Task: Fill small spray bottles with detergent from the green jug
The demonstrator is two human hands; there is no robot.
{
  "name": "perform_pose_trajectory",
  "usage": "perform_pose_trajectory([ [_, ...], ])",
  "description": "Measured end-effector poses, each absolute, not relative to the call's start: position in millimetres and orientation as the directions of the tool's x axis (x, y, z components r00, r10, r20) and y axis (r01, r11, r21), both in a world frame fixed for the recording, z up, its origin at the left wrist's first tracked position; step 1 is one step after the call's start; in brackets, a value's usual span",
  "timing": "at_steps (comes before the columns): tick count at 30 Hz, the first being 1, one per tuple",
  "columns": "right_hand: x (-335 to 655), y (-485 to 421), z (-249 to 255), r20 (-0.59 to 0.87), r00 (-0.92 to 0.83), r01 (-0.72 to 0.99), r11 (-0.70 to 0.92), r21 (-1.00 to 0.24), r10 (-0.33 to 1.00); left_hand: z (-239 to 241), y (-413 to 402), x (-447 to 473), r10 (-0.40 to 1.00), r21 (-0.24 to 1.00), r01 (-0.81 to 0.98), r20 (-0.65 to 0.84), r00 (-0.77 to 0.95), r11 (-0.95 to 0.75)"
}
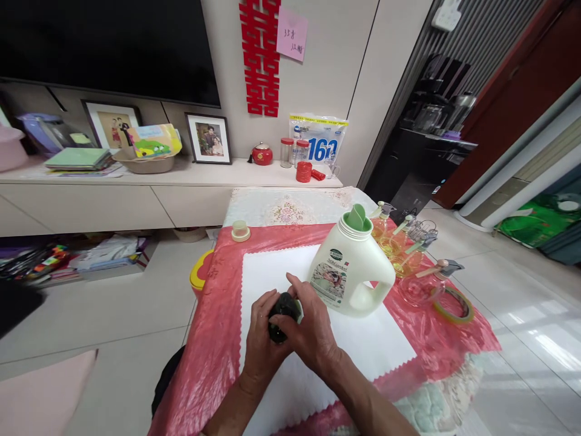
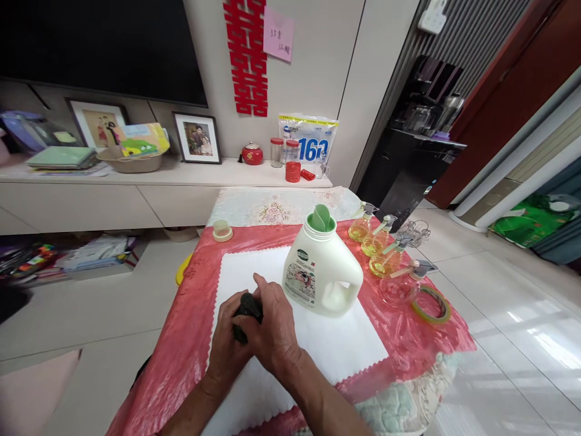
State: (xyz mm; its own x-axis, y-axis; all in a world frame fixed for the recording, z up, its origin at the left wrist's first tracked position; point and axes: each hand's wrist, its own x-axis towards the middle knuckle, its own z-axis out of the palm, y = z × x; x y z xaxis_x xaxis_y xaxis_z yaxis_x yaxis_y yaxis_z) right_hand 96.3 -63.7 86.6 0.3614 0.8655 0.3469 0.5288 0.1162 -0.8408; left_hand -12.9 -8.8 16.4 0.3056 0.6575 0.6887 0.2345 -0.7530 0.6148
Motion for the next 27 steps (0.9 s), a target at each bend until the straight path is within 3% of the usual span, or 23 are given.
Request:
perform_pose_trajectory([
  [15,113,-68,86,0.226,0.283,0.22,0.166,-0.961,0.932,22,-12,-10,0.68,0.653,0.194,0.682,0.27,-0.732],
  [22,103,-68,87,0.199,0.417,0.242,0.103,-0.965,0.887,21,-12,-11,0.655,0.628,0.194,0.696,0.295,-0.754],
  [27,106,-68,95,0.188,0.408,0.279,0.074,-0.957,0.893,20,-13,-11,0.666,0.642,0.189,0.686,0.291,-0.743],
])
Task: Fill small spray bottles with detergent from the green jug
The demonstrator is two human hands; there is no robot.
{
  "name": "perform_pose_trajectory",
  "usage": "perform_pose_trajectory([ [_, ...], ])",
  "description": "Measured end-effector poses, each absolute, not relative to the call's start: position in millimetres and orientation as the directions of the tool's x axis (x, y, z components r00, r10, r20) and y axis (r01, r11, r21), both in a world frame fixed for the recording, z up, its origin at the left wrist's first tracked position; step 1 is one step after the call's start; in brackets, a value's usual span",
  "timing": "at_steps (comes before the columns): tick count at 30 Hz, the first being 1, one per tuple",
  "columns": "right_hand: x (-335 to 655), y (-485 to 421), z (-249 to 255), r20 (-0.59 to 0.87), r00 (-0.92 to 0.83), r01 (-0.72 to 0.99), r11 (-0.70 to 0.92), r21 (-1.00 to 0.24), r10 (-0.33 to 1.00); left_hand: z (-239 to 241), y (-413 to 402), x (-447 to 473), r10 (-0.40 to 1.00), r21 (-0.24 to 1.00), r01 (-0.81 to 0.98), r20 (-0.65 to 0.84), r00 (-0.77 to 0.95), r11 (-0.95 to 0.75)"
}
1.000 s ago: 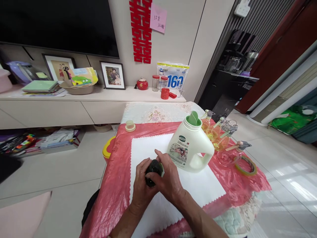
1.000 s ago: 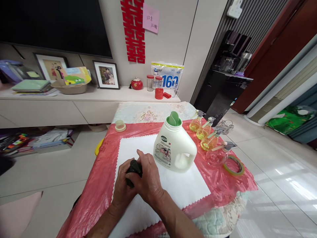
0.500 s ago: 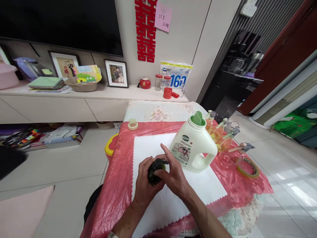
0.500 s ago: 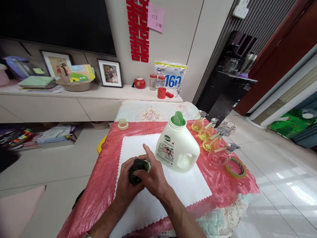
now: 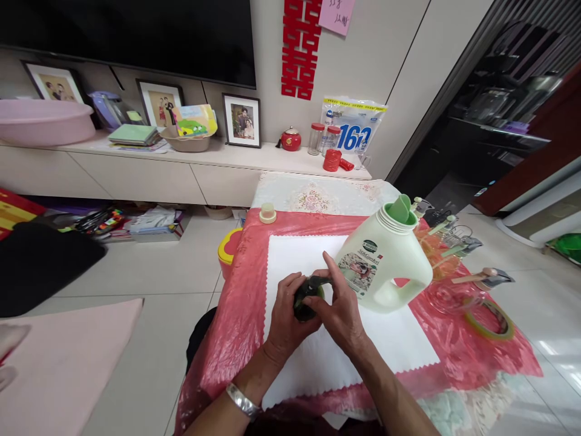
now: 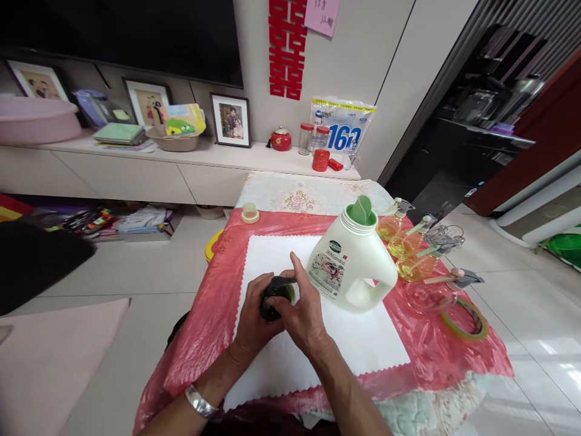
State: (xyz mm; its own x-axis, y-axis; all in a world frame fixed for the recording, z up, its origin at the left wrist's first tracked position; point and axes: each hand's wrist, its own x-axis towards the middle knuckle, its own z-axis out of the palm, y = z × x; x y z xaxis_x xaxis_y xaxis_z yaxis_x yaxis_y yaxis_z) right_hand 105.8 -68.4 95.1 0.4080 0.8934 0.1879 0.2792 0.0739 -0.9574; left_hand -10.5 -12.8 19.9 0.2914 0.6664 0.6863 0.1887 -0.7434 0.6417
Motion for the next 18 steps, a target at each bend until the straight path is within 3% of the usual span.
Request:
perform_pose_trajectory([
  [7,114,-71,91,0.213,0.278,0.266,0.138,-0.954,0.937,26,-14,-9,0.685,0.671,0.158,0.673,0.279,-0.724],
  [15,100,-65,83,0.195,0.434,0.316,0.054,-0.947,0.88,17,-12,-10,0.684,0.671,0.156,0.674,0.279,-0.725],
  [18,102,-66,88,0.194,0.41,0.336,0.051,-0.94,0.891,18,-12,-10,0.686,0.674,0.153,0.672,0.279,-0.722],
])
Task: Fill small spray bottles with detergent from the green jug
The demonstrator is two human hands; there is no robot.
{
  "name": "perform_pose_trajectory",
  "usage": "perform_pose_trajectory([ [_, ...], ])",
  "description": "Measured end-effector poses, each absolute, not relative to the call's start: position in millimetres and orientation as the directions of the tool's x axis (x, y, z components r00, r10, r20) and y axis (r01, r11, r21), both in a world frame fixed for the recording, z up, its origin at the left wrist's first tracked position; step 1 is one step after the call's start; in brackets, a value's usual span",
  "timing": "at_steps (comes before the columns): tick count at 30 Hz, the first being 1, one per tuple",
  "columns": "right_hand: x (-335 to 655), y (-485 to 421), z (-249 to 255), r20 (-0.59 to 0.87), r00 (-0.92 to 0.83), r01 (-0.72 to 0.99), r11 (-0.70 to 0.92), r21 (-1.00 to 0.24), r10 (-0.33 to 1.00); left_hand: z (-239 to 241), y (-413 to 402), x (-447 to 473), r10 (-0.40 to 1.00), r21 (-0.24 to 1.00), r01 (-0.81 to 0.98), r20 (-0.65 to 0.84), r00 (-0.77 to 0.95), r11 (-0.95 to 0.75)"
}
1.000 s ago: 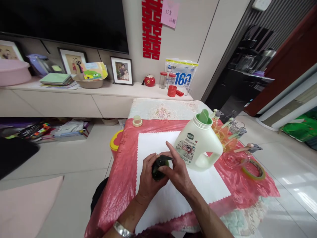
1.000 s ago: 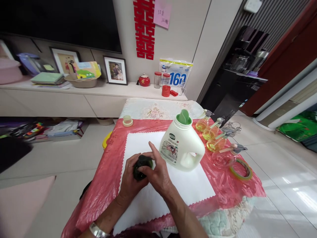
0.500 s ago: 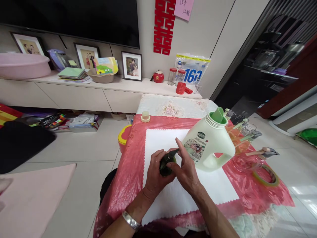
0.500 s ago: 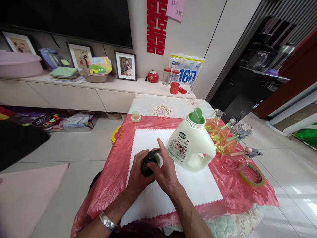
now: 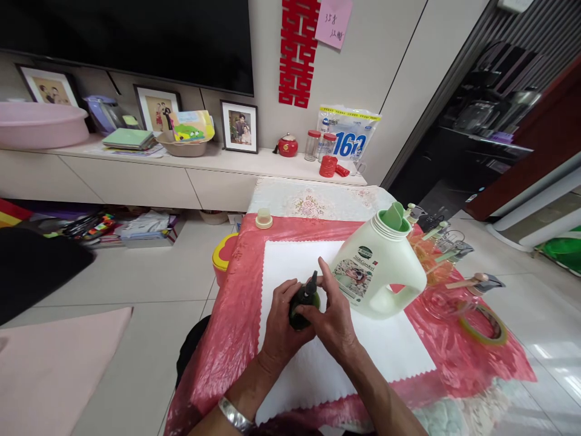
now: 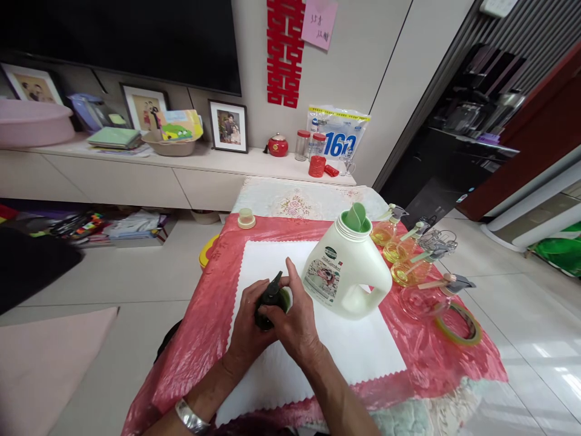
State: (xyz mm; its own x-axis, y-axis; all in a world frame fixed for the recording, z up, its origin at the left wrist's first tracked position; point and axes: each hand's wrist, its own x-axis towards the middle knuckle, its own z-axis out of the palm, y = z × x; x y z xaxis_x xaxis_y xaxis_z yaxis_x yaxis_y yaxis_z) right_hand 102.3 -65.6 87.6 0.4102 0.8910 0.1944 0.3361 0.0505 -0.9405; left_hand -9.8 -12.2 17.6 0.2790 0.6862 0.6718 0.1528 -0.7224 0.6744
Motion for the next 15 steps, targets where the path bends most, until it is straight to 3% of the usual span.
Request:
perform_pose_trajectory([
  [8,122,-71,98,0.238,0.163,0.351,0.169,-0.921,0.958,24,-13,-10,0.668,0.664,0.125,0.688,0.283,-0.737],
  [15,110,-69,93,0.235,0.328,0.421,0.081,-0.903,0.915,20,-14,-10,0.681,0.673,0.14,0.675,0.284,-0.726],
])
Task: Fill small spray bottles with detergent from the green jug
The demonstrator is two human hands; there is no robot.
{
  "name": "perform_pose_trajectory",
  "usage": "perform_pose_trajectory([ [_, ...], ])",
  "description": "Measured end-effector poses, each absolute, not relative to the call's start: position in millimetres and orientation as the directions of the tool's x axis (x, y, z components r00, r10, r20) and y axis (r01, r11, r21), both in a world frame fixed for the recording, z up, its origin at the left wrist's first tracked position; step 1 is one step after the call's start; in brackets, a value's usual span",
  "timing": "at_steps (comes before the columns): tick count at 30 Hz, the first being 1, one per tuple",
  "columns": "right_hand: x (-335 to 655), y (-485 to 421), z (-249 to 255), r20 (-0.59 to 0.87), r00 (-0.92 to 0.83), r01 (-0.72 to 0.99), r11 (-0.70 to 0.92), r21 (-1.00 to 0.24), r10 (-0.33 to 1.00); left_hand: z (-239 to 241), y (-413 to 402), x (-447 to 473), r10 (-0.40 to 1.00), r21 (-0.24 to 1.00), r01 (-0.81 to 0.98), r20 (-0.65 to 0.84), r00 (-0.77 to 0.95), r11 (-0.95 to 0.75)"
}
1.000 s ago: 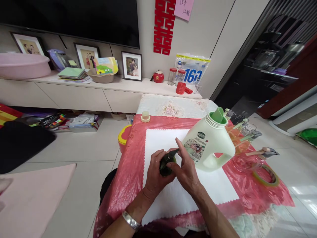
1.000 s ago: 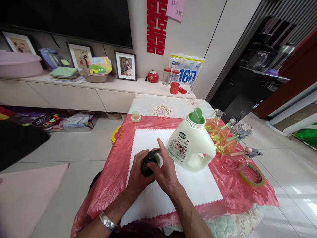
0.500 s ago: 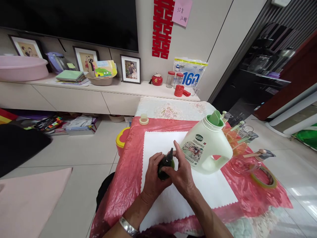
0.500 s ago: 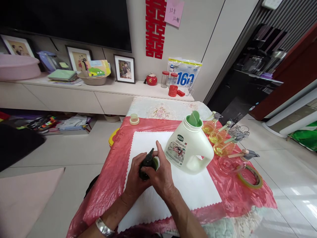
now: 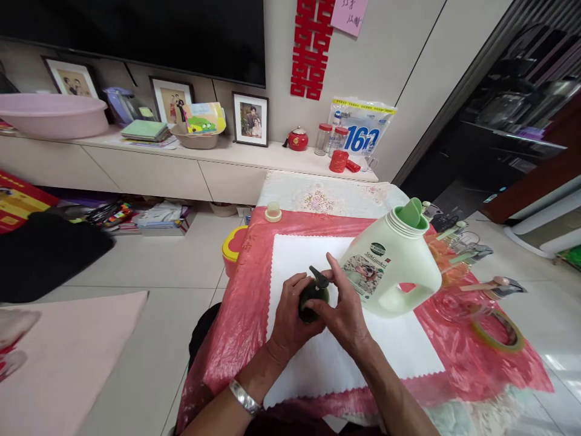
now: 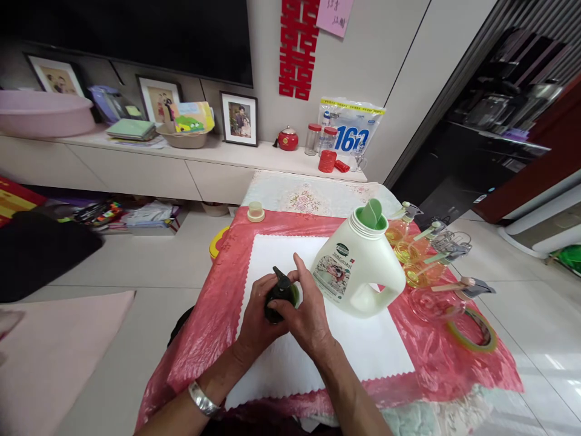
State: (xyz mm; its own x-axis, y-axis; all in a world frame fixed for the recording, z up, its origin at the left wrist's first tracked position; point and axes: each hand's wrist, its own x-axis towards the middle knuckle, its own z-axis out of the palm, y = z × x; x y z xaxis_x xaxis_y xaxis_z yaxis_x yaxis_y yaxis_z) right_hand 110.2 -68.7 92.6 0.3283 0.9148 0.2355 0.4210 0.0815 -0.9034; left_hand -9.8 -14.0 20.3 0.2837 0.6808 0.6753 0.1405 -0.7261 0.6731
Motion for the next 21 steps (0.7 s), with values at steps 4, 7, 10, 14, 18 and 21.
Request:
perform_pose_trajectory([
  [4,114,-71,94,0.237,0.301,0.443,0.085,-0.892,0.924,19,-14,-9,0.689,0.682,0.137,0.67,0.277,-0.718],
  [7,120,-73,97,0.244,0.229,0.447,0.121,-0.886,0.942,20,-14,-9,0.695,0.689,0.138,0.662,0.282,-0.712],
  [10,122,-74,98,0.255,0.183,0.456,0.148,-0.878,0.949,22,-14,-10,0.701,0.7,0.13,0.648,0.299,-0.702],
  [14,115,-70,96,0.264,0.224,0.506,0.12,-0.854,0.938,21,-14,-11,0.702,0.708,0.117,0.638,0.316,-0.696],
  [18,109,-68,97,0.269,0.281,0.543,0.078,-0.836,0.921,18,-15,-11,0.714,0.715,0.128,0.633,0.299,-0.687],
  [21,110,-70,100,0.268,0.272,0.559,0.075,-0.826,0.924,19,-15,-9,0.71,0.715,0.109,0.641,0.291,-0.691],
])
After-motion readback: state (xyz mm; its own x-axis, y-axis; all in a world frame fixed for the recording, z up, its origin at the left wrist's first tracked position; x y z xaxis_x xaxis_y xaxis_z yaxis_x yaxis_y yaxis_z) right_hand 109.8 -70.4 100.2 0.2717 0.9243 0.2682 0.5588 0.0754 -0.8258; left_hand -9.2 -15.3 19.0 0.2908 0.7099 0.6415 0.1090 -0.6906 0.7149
